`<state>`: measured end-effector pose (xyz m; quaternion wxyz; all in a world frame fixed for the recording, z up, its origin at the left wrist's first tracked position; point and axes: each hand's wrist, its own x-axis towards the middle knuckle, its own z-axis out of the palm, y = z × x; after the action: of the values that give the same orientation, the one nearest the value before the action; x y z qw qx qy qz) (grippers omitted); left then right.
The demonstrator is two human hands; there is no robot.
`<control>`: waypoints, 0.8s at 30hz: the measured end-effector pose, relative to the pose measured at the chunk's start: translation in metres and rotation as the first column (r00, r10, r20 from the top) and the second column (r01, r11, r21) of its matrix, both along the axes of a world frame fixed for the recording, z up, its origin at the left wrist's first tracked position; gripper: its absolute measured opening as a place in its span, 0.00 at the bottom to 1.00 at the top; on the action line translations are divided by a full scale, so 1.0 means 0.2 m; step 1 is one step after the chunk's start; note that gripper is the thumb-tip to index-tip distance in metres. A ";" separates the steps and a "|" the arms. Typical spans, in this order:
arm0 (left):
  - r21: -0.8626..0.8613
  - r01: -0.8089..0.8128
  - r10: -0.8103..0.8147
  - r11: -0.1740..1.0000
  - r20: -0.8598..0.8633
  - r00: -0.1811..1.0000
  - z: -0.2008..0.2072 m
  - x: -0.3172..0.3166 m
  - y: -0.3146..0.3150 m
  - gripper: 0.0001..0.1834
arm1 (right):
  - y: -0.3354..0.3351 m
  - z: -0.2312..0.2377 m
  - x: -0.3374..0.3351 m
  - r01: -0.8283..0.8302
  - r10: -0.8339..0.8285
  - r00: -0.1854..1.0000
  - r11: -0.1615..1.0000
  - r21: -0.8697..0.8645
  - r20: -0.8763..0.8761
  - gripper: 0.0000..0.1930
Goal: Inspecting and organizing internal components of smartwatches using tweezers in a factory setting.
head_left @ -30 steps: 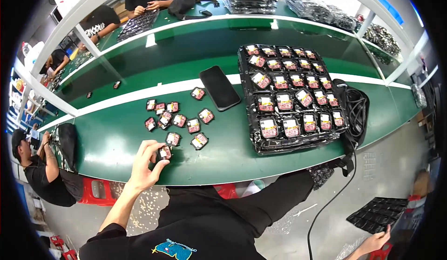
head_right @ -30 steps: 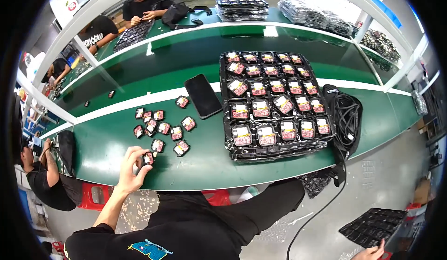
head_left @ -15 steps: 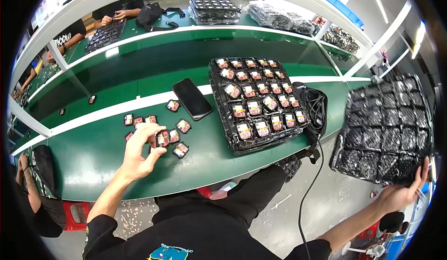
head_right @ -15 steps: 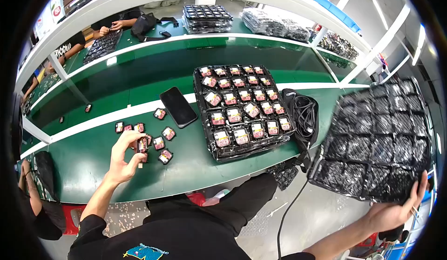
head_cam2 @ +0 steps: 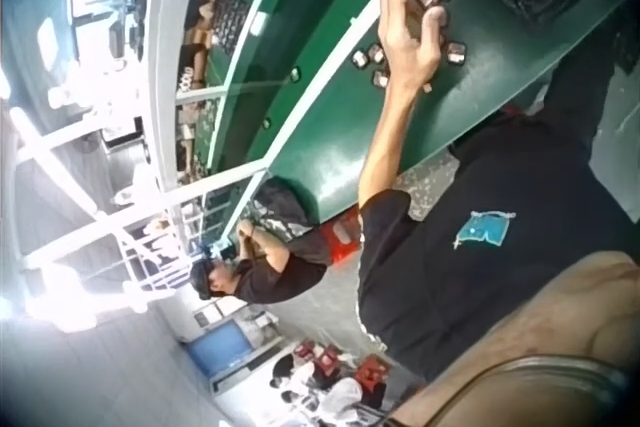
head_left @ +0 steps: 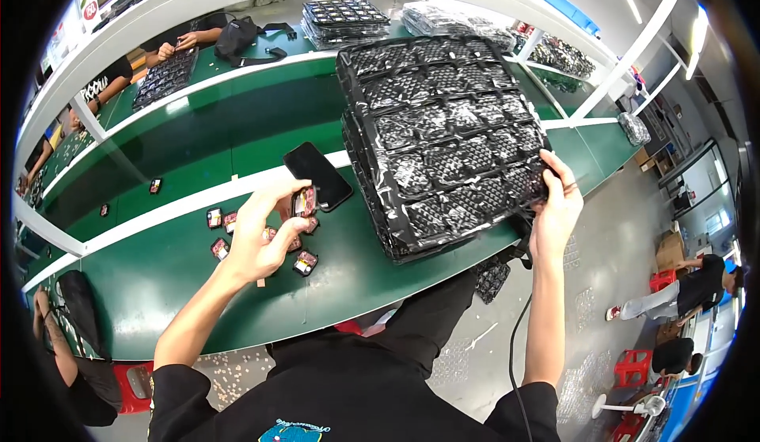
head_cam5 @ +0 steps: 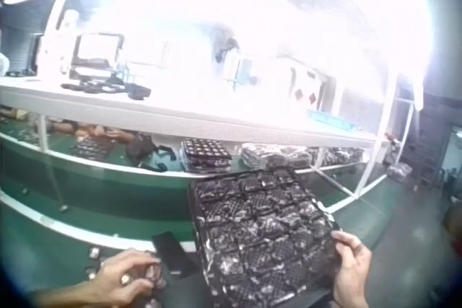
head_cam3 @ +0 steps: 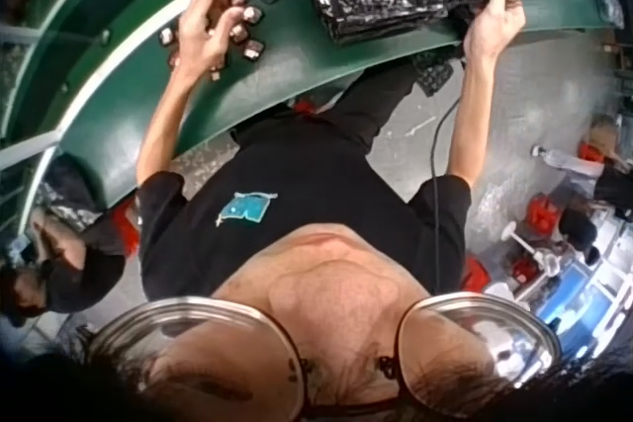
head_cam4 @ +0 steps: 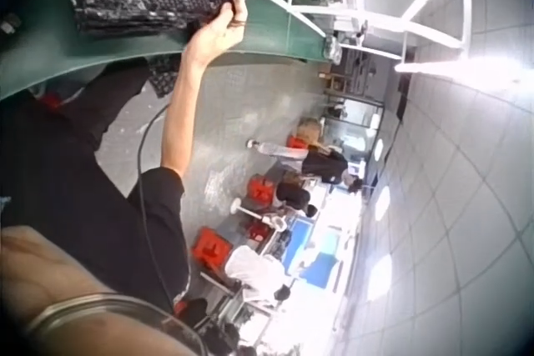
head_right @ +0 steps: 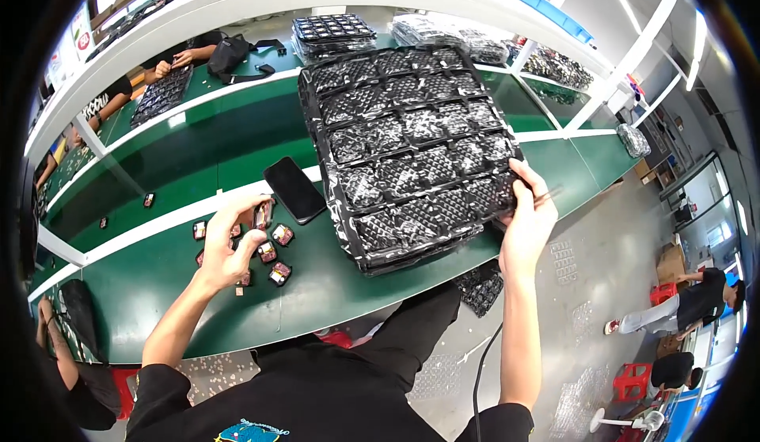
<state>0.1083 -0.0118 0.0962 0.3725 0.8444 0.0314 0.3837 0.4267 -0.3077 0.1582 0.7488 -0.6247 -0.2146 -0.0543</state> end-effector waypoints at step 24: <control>0.399 0.513 -0.377 0.760 -0.371 0.848 0.18 1.22 0.11 0.22 | 0.00 -0.23 0.05 0.311 -0.021 0.909 0.698 -0.645 0.416 0.13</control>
<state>0.3522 0.0093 0.1319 0.2223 0.9365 -0.2189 0.1603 0.4358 -0.3069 0.1128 0.3930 -0.8549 -0.3002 -0.1570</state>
